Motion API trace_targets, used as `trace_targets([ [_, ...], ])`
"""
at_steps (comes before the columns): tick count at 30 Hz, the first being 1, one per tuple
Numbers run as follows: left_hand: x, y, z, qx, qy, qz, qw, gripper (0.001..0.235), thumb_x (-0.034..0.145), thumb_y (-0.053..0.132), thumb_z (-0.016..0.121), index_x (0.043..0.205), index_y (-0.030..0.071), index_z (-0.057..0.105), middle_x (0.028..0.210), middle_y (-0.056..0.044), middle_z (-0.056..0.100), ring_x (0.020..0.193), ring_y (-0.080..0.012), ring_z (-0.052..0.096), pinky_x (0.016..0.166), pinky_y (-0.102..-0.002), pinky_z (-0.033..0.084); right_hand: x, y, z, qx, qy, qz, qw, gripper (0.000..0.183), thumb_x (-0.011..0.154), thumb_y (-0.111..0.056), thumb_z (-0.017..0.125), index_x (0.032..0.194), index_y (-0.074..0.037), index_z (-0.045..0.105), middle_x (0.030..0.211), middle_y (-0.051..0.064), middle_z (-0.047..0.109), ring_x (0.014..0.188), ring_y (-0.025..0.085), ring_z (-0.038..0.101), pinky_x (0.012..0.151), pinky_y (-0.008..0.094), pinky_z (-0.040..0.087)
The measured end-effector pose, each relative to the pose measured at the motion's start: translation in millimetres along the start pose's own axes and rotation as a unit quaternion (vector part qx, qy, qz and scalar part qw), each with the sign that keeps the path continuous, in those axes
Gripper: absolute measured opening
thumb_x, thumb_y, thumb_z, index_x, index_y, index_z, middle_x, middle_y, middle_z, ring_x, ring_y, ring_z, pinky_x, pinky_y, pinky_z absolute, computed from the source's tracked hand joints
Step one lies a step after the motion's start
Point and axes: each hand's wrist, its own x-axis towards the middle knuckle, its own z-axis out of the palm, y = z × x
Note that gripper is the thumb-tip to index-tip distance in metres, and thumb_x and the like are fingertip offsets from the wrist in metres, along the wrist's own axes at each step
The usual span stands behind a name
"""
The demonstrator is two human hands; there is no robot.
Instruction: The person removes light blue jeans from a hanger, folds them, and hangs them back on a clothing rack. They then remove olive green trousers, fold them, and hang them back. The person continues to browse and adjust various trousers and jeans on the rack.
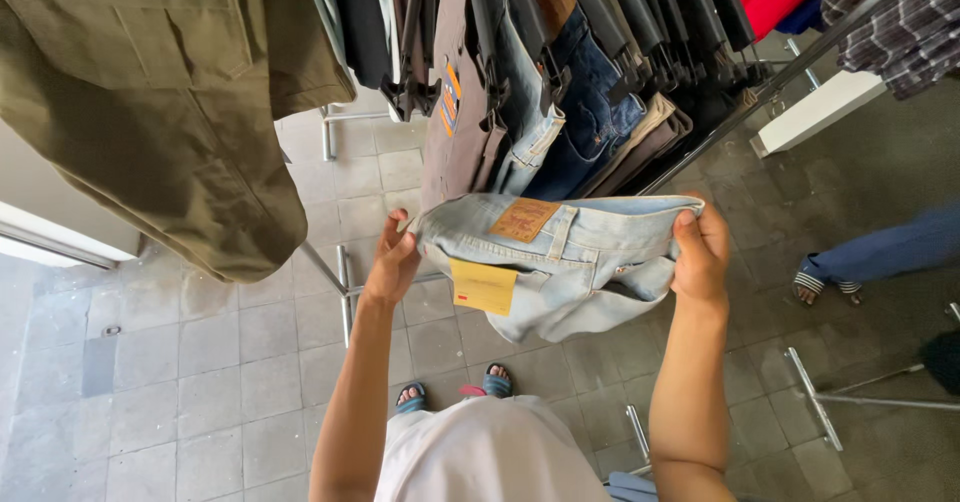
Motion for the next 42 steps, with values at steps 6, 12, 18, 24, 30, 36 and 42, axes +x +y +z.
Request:
trace_targets([
  [6, -5.8, 97.5, 127.2, 0.324, 0.033, -0.079, 0.942, 0.016, 0.084, 0.016, 0.081, 0.077, 0.008, 0.069, 0.06, 0.004, 0.054, 0.054, -0.0038, 0.047, 0.053, -0.019, 0.035, 8.1, 16.8, -5.6, 0.013, -0.017, 0.02, 1.0, 0.018, 0.103, -0.029, 0.056, 0.094, -0.013, 0.058, 0.07, -0.009, 0.042, 0.061, 0.001, 0.04, 0.058, 0.017, 0.032],
  [12, 16.8, 81.5, 61.5, 0.354, 0.055, 0.167, 0.919, 0.026, 0.103, 0.024, 0.063, 0.119, 0.006, 0.052, 0.087, -0.008, 0.063, 0.083, -0.0161, 0.06, 0.082, -0.034, 0.053, 14.2, 6.1, 13.8, 0.009, 0.03, 0.04, 0.999, 0.014, 0.104, -0.026, 0.058, 0.095, -0.015, 0.058, 0.073, -0.01, 0.045, 0.065, -0.001, 0.041, 0.064, 0.016, 0.037],
  [18, 18.5, 121.4, 136.7, 0.505, 0.114, 0.261, 0.815, 0.024, 0.098, 0.024, 0.073, 0.088, 0.006, 0.061, 0.07, -0.003, 0.056, 0.073, -0.0073, 0.047, 0.068, -0.03, 0.051, 29.3, -12.4, 29.4, -0.007, 0.037, 0.037, 0.999, 0.016, 0.106, -0.027, 0.058, 0.095, -0.016, 0.058, 0.074, -0.01, 0.045, 0.068, 0.0, 0.041, 0.067, 0.016, 0.037],
  [24, 41.9, 125.5, 116.5, 0.471, 0.094, 0.3, 0.824, 0.021, 0.09, 0.018, 0.084, 0.092, 0.004, 0.068, 0.063, 0.0, 0.05, 0.065, -0.0078, 0.042, 0.058, -0.028, 0.043, 48.1, 6.8, 10.8, -0.134, 0.038, -0.055, 0.989, 0.018, 0.111, -0.021, 0.052, 0.094, -0.014, 0.054, 0.077, -0.007, 0.037, 0.074, 0.007, 0.034, 0.071, 0.023, 0.034],
  [30, 52.8, 123.4, 113.0, 0.638, 0.088, 0.457, 0.613, 0.039, 0.099, 0.047, 0.06, 0.107, 0.009, 0.063, 0.069, -0.007, 0.062, 0.054, -0.0328, 0.064, 0.058, -0.034, 0.054, 49.1, 1.2, 12.5, -0.314, 0.045, -0.159, 0.935, 0.029, 0.116, -0.022, 0.043, 0.098, -0.005, 0.059, 0.068, 0.014, 0.043, 0.063, 0.025, 0.042, 0.066, 0.039, 0.043],
  [36, 50.8, 139.1, 121.9, 0.647, 0.092, 0.446, 0.612, 0.04, 0.104, 0.044, 0.055, 0.109, 0.005, 0.059, 0.065, -0.013, 0.056, 0.053, -0.0435, 0.059, 0.055, -0.043, 0.053, 42.6, 14.9, 18.6, -0.371, 0.081, -0.211, 0.901, 0.034, 0.115, -0.026, 0.039, 0.097, -0.008, 0.061, 0.068, 0.017, 0.053, 0.06, 0.044, 0.054, 0.064, 0.042, 0.05],
  [42, 43.9, 169.1, 131.9, 0.626, 0.137, 0.449, 0.622, 0.034, 0.106, 0.041, 0.059, 0.107, 0.007, 0.063, 0.064, -0.012, 0.054, 0.05, -0.0336, 0.055, 0.053, -0.038, 0.049, 37.6, 9.9, 40.8, -0.288, 0.055, -0.185, 0.938, 0.034, 0.115, -0.026, 0.041, 0.097, -0.007, 0.063, 0.071, 0.013, 0.053, 0.065, 0.024, 0.05, 0.07, 0.039, 0.048],
])
